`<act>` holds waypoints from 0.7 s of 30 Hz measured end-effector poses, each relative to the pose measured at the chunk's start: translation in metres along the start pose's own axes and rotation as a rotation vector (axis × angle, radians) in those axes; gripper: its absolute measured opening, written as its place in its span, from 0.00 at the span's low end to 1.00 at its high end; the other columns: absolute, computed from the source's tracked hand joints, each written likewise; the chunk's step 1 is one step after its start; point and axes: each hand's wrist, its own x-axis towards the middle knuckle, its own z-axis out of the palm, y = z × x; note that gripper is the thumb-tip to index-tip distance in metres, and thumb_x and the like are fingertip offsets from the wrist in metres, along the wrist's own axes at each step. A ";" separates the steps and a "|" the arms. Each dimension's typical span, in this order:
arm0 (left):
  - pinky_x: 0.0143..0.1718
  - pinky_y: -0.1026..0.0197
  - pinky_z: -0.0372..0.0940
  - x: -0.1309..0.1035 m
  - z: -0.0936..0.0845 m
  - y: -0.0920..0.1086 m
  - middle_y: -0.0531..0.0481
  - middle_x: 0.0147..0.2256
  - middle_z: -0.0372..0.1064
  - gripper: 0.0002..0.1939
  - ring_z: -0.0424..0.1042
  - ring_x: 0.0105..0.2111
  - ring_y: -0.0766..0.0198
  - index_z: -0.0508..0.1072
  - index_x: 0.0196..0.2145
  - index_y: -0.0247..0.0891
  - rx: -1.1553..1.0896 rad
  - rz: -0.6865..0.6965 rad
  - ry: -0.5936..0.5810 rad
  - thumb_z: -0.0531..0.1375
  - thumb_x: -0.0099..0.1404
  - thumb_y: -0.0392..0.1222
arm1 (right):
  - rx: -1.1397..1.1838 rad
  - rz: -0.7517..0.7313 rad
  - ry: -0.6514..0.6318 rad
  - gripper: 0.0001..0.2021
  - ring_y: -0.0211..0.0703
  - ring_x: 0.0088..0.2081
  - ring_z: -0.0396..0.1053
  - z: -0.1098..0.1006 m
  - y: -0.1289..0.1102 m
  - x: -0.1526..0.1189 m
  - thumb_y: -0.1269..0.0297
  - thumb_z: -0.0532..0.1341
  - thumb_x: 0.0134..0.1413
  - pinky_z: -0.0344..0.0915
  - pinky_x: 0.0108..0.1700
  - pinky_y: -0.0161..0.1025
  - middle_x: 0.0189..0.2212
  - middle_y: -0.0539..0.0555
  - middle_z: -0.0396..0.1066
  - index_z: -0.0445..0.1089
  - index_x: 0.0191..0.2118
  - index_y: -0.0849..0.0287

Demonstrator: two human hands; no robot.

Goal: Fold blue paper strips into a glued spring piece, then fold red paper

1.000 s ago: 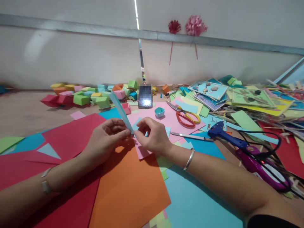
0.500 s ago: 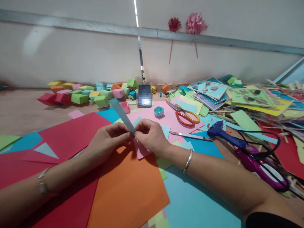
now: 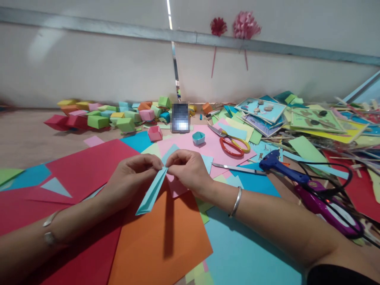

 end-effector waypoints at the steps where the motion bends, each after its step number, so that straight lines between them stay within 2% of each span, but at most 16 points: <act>1: 0.25 0.66 0.61 -0.001 0.000 0.000 0.54 0.24 0.69 0.03 0.65 0.24 0.68 0.75 0.22 0.39 0.005 -0.006 -0.009 0.67 0.49 0.38 | -0.011 -0.006 0.004 0.03 0.31 0.19 0.60 0.000 0.000 0.000 0.72 0.62 0.32 0.57 0.23 0.31 0.16 0.44 0.66 0.71 0.20 0.59; 6: 0.28 0.65 0.64 -0.002 -0.002 -0.002 0.52 0.25 0.71 0.03 0.68 0.26 0.66 0.77 0.25 0.39 -0.055 -0.045 -0.075 0.66 0.52 0.40 | -0.096 -0.078 0.032 0.02 0.32 0.20 0.59 -0.001 0.000 0.000 0.72 0.61 0.33 0.55 0.23 0.32 0.16 0.44 0.65 0.69 0.18 0.59; 10: 0.28 0.63 0.68 0.000 -0.003 -0.001 0.53 0.24 0.71 0.07 0.70 0.25 0.65 0.76 0.27 0.38 -0.044 -0.067 -0.120 0.68 0.53 0.43 | -0.174 -0.133 0.032 0.03 0.33 0.20 0.59 -0.003 0.002 0.001 0.72 0.60 0.34 0.55 0.23 0.32 0.16 0.44 0.64 0.69 0.19 0.58; 17: 0.28 0.64 0.69 0.003 -0.001 -0.002 0.56 0.23 0.71 0.11 0.72 0.24 0.67 0.72 0.26 0.38 -0.037 -0.129 -0.040 0.70 0.48 0.41 | -0.405 -0.319 -0.015 0.05 0.35 0.25 0.64 -0.008 0.008 0.005 0.74 0.58 0.40 0.61 0.29 0.34 0.21 0.48 0.69 0.70 0.22 0.59; 21: 0.30 0.62 0.69 0.004 -0.002 -0.006 0.54 0.25 0.72 0.12 0.73 0.25 0.65 0.73 0.27 0.38 0.008 -0.114 -0.010 0.70 0.48 0.42 | -0.489 -0.318 -0.026 0.07 0.35 0.26 0.66 -0.010 0.009 0.005 0.74 0.56 0.43 0.63 0.30 0.34 0.23 0.48 0.70 0.71 0.26 0.59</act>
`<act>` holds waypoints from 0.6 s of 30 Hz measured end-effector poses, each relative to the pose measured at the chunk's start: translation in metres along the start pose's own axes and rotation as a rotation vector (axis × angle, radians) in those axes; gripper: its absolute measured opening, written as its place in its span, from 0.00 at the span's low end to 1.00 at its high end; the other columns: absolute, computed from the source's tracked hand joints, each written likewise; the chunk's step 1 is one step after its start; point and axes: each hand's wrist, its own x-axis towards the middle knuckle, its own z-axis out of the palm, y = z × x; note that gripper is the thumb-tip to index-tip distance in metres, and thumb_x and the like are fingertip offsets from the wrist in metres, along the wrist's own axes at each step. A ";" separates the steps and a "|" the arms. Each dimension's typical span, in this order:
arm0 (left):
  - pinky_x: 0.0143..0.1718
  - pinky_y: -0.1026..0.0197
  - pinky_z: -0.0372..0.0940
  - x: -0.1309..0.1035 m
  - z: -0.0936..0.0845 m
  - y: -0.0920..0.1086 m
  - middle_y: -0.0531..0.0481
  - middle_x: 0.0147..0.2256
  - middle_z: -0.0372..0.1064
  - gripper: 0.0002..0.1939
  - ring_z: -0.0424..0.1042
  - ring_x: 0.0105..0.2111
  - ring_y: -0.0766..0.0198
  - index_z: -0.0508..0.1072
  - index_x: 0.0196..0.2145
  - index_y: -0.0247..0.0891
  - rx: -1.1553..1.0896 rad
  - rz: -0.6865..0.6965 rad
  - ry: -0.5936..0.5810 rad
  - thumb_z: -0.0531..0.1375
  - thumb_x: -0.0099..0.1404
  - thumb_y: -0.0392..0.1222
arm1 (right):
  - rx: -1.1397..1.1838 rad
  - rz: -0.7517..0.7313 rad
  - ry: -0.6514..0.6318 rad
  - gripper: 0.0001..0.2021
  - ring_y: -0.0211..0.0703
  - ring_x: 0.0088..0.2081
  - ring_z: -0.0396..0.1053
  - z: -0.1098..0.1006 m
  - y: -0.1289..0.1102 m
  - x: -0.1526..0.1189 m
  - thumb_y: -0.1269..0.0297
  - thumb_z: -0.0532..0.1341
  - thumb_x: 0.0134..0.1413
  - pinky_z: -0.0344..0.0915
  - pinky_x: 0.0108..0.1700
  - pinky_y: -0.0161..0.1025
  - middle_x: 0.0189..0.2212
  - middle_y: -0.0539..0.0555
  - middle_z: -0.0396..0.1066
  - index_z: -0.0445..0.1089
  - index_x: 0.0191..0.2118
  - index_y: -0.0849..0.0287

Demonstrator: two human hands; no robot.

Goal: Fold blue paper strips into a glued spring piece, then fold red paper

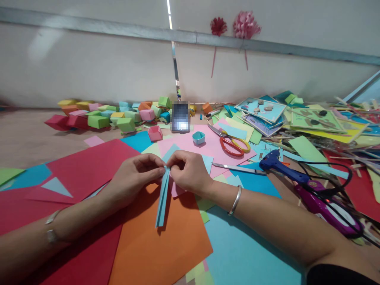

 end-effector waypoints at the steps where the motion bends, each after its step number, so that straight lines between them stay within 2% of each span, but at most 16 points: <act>1: 0.29 0.62 0.69 0.000 0.000 0.000 0.54 0.25 0.72 0.12 0.73 0.25 0.64 0.73 0.27 0.38 0.008 0.011 0.005 0.70 0.48 0.42 | 0.002 0.015 -0.004 0.07 0.35 0.26 0.66 0.000 0.000 0.000 0.74 0.56 0.43 0.63 0.30 0.35 0.24 0.49 0.71 0.71 0.26 0.59; 5: 0.29 0.62 0.69 0.000 -0.001 0.000 0.54 0.25 0.72 0.11 0.72 0.26 0.65 0.73 0.28 0.38 0.031 0.067 0.021 0.70 0.49 0.42 | 0.053 0.053 0.007 0.01 0.36 0.26 0.66 0.001 -0.001 0.000 0.70 0.60 0.45 0.64 0.30 0.36 0.24 0.48 0.69 0.68 0.27 0.58; 8: 0.28 0.64 0.68 -0.001 0.000 0.002 0.54 0.25 0.73 0.11 0.72 0.26 0.65 0.73 0.27 0.38 0.053 0.092 0.032 0.71 0.48 0.41 | 0.084 0.051 0.015 0.02 0.36 0.27 0.66 0.003 0.000 0.000 0.69 0.61 0.45 0.64 0.31 0.36 0.25 0.47 0.68 0.67 0.29 0.58; 14: 0.27 0.63 0.68 -0.002 0.002 0.005 0.52 0.25 0.75 0.14 0.73 0.24 0.65 0.77 0.32 0.37 -0.027 -0.047 -0.014 0.71 0.50 0.47 | 0.159 0.039 0.015 0.03 0.36 0.28 0.66 0.003 0.001 0.000 0.69 0.61 0.46 0.65 0.32 0.36 0.26 0.47 0.68 0.67 0.30 0.57; 18: 0.23 0.65 0.64 -0.003 0.003 0.007 0.53 0.19 0.70 0.13 0.68 0.20 0.67 0.76 0.27 0.37 0.055 -0.023 -0.049 0.68 0.54 0.50 | 0.184 0.045 0.020 0.04 0.36 0.28 0.66 0.005 0.003 0.001 0.68 0.61 0.46 0.65 0.31 0.35 0.26 0.47 0.68 0.66 0.31 0.57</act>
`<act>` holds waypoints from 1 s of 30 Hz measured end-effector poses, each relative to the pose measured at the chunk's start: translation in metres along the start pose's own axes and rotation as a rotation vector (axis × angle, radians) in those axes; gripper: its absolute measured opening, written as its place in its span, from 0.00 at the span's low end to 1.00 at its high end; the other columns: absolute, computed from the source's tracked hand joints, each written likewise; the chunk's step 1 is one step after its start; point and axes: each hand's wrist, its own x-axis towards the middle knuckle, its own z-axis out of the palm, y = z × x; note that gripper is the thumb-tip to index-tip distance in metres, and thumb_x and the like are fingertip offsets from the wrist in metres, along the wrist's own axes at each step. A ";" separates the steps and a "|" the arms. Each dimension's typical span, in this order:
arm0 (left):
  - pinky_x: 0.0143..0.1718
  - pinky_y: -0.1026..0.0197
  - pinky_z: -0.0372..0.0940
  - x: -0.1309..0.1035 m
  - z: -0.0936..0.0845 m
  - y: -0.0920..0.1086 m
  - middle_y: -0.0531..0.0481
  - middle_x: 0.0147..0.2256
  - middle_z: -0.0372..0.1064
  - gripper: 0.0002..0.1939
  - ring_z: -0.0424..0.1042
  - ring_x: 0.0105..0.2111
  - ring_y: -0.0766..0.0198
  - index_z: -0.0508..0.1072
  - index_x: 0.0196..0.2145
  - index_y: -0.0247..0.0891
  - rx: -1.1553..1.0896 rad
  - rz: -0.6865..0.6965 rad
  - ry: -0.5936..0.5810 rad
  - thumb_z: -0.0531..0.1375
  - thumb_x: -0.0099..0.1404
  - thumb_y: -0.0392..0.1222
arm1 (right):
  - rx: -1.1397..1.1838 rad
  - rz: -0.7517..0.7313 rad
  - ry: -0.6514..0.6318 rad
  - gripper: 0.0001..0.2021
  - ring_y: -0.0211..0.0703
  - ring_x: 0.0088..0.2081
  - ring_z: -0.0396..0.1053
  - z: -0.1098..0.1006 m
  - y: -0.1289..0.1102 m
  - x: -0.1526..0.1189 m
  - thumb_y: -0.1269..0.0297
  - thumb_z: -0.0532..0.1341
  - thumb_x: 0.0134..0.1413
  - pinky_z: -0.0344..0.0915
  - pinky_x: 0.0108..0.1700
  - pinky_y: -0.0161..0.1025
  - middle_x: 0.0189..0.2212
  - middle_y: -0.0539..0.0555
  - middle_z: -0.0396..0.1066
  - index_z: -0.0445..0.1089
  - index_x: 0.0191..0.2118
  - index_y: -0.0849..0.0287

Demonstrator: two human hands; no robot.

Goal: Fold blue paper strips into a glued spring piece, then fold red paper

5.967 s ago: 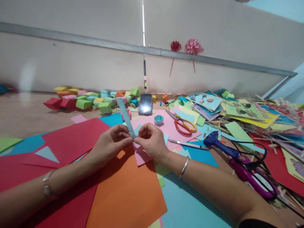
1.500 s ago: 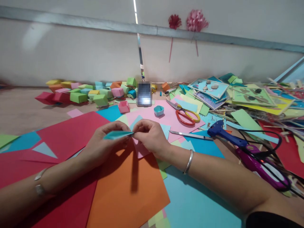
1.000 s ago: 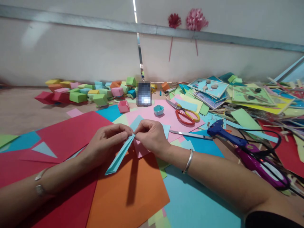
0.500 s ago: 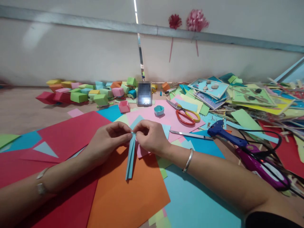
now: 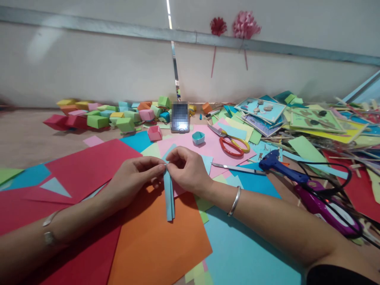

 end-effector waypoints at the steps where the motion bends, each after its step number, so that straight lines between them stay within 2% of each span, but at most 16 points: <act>1: 0.23 0.65 0.63 0.000 0.000 0.001 0.54 0.19 0.70 0.13 0.68 0.20 0.67 0.76 0.26 0.37 0.021 0.014 0.007 0.67 0.54 0.50 | -0.002 0.008 0.002 0.05 0.36 0.28 0.66 0.000 0.001 0.000 0.68 0.62 0.46 0.64 0.31 0.35 0.26 0.47 0.68 0.67 0.32 0.57; 6: 0.22 0.65 0.61 -0.002 -0.001 0.004 0.53 0.19 0.69 0.12 0.67 0.20 0.66 0.75 0.23 0.38 0.099 0.057 0.070 0.67 0.52 0.50 | -0.111 0.078 -0.029 0.02 0.36 0.27 0.67 -0.001 -0.001 0.000 0.67 0.61 0.47 0.64 0.30 0.35 0.25 0.49 0.70 0.69 0.29 0.58; 12: 0.18 0.66 0.58 -0.004 -0.002 0.002 0.54 0.17 0.67 0.11 0.64 0.18 0.66 0.75 0.22 0.39 0.164 0.076 0.090 0.67 0.51 0.49 | -0.252 0.004 -0.025 0.05 0.35 0.26 0.64 -0.001 -0.010 -0.004 0.70 0.60 0.47 0.62 0.30 0.34 0.22 0.47 0.68 0.66 0.24 0.58; 16: 0.19 0.65 0.60 -0.004 0.000 0.001 0.53 0.20 0.71 0.11 0.66 0.19 0.66 0.78 0.25 0.39 0.136 0.072 0.098 0.67 0.53 0.49 | -0.216 0.006 0.001 0.05 0.34 0.25 0.64 -0.001 -0.010 -0.004 0.69 0.60 0.47 0.62 0.29 0.34 0.21 0.47 0.67 0.65 0.23 0.58; 21: 0.29 0.62 0.69 -0.001 0.001 0.000 0.49 0.28 0.78 0.11 0.74 0.27 0.61 0.80 0.31 0.39 0.024 0.032 0.089 0.69 0.52 0.48 | -0.163 0.053 0.060 0.06 0.35 0.25 0.65 -0.002 -0.007 -0.002 0.66 0.61 0.49 0.62 0.28 0.34 0.22 0.48 0.68 0.67 0.25 0.58; 30: 0.29 0.62 0.68 0.001 0.000 0.001 0.52 0.24 0.74 0.15 0.71 0.25 0.64 0.76 0.27 0.38 -0.060 -0.004 0.106 0.73 0.45 0.48 | -0.097 0.057 -0.005 0.02 0.36 0.27 0.67 0.000 0.000 0.000 0.68 0.62 0.49 0.64 0.28 0.34 0.26 0.49 0.72 0.71 0.30 0.59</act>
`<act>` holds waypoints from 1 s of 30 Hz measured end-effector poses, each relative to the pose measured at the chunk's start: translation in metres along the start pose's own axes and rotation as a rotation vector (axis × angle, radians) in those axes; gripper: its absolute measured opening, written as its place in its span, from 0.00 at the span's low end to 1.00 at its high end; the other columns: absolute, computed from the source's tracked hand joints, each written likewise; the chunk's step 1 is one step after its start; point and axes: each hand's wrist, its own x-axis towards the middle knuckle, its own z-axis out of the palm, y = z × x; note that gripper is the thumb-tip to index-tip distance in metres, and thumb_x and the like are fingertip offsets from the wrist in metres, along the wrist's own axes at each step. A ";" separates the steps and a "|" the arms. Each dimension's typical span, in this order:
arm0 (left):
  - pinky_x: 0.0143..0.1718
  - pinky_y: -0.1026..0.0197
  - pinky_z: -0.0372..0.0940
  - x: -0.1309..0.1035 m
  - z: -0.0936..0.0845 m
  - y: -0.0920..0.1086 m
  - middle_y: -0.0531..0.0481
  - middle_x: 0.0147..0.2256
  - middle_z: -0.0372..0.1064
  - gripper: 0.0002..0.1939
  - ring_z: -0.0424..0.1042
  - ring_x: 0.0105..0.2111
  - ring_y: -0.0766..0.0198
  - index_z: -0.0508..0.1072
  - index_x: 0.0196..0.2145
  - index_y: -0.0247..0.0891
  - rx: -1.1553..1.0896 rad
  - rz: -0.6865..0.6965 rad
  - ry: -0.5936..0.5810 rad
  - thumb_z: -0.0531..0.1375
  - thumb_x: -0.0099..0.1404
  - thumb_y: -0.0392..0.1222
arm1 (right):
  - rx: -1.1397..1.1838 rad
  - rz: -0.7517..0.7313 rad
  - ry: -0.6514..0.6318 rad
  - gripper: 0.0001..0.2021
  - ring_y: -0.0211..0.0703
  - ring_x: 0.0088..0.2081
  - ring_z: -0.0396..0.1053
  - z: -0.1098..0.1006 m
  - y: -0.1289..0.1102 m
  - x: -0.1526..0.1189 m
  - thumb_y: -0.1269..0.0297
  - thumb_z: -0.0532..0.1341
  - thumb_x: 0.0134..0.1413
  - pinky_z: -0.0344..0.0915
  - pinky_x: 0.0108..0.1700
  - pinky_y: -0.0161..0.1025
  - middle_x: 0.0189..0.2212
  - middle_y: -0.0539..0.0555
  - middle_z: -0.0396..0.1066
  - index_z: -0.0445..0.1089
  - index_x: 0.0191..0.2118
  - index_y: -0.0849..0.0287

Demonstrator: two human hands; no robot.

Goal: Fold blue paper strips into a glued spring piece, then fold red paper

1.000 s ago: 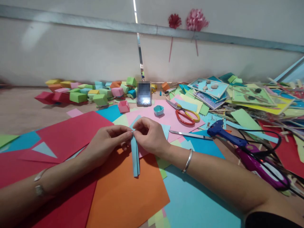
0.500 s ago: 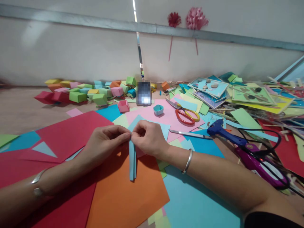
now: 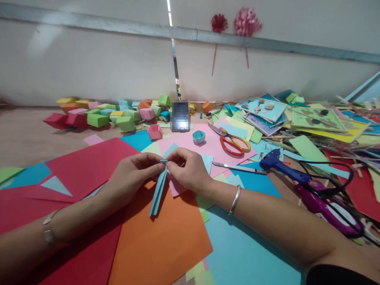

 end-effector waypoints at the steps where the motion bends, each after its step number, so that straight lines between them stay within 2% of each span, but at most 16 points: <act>1: 0.28 0.62 0.67 0.000 0.000 0.000 0.52 0.23 0.73 0.14 0.70 0.24 0.65 0.77 0.27 0.38 -0.001 -0.003 0.001 0.73 0.45 0.48 | -0.001 -0.011 0.000 0.02 0.36 0.28 0.68 0.000 0.001 0.000 0.68 0.62 0.49 0.65 0.29 0.34 0.26 0.50 0.72 0.71 0.30 0.59; 6: 0.24 0.63 0.64 0.001 -0.001 -0.001 0.53 0.20 0.72 0.11 0.67 0.21 0.66 0.78 0.25 0.39 -0.013 -0.026 0.024 0.72 0.45 0.45 | 0.019 -0.013 -0.004 0.02 0.36 0.28 0.68 -0.001 -0.001 0.000 0.67 0.63 0.50 0.66 0.31 0.35 0.26 0.49 0.72 0.71 0.29 0.59; 13: 0.23 0.64 0.62 0.002 -0.003 -0.005 0.51 0.22 0.73 0.13 0.67 0.21 0.67 0.80 0.28 0.37 -0.067 -0.063 0.030 0.73 0.44 0.45 | 0.013 -0.048 -0.036 0.05 0.36 0.29 0.69 -0.004 -0.001 0.001 0.66 0.62 0.53 0.67 0.33 0.36 0.27 0.51 0.74 0.74 0.31 0.60; 17: 0.20 0.66 0.60 0.003 -0.005 -0.004 0.53 0.19 0.71 0.12 0.64 0.19 0.69 0.80 0.26 0.37 -0.146 -0.153 0.015 0.74 0.43 0.42 | -0.066 -0.108 -0.013 0.05 0.38 0.30 0.70 -0.005 0.001 0.002 0.68 0.61 0.53 0.67 0.34 0.36 0.29 0.52 0.76 0.76 0.31 0.59; 23: 0.26 0.61 0.67 0.008 -0.006 0.005 0.49 0.21 0.74 0.10 0.71 0.22 0.63 0.81 0.27 0.37 -0.230 -0.301 -0.041 0.74 0.44 0.41 | -0.140 -0.204 0.004 0.07 0.36 0.28 0.68 -0.007 -0.001 0.002 0.71 0.60 0.51 0.67 0.32 0.35 0.31 0.52 0.77 0.76 0.33 0.59; 26: 0.25 0.61 0.66 0.010 -0.009 0.005 0.51 0.17 0.69 0.09 0.70 0.22 0.63 0.82 0.26 0.38 -0.161 -0.276 -0.078 0.73 0.47 0.43 | -0.175 -0.221 -0.008 0.07 0.36 0.29 0.67 -0.007 -0.001 0.002 0.72 0.61 0.50 0.66 0.32 0.35 0.30 0.51 0.76 0.75 0.34 0.58; 30: 0.22 0.64 0.61 0.013 -0.012 0.002 0.51 0.18 0.68 0.09 0.66 0.20 0.65 0.82 0.26 0.39 -0.078 -0.227 -0.098 0.72 0.48 0.45 | -0.186 -0.258 0.024 0.07 0.36 0.29 0.67 -0.006 -0.001 0.000 0.72 0.60 0.52 0.66 0.33 0.35 0.30 0.51 0.75 0.74 0.34 0.58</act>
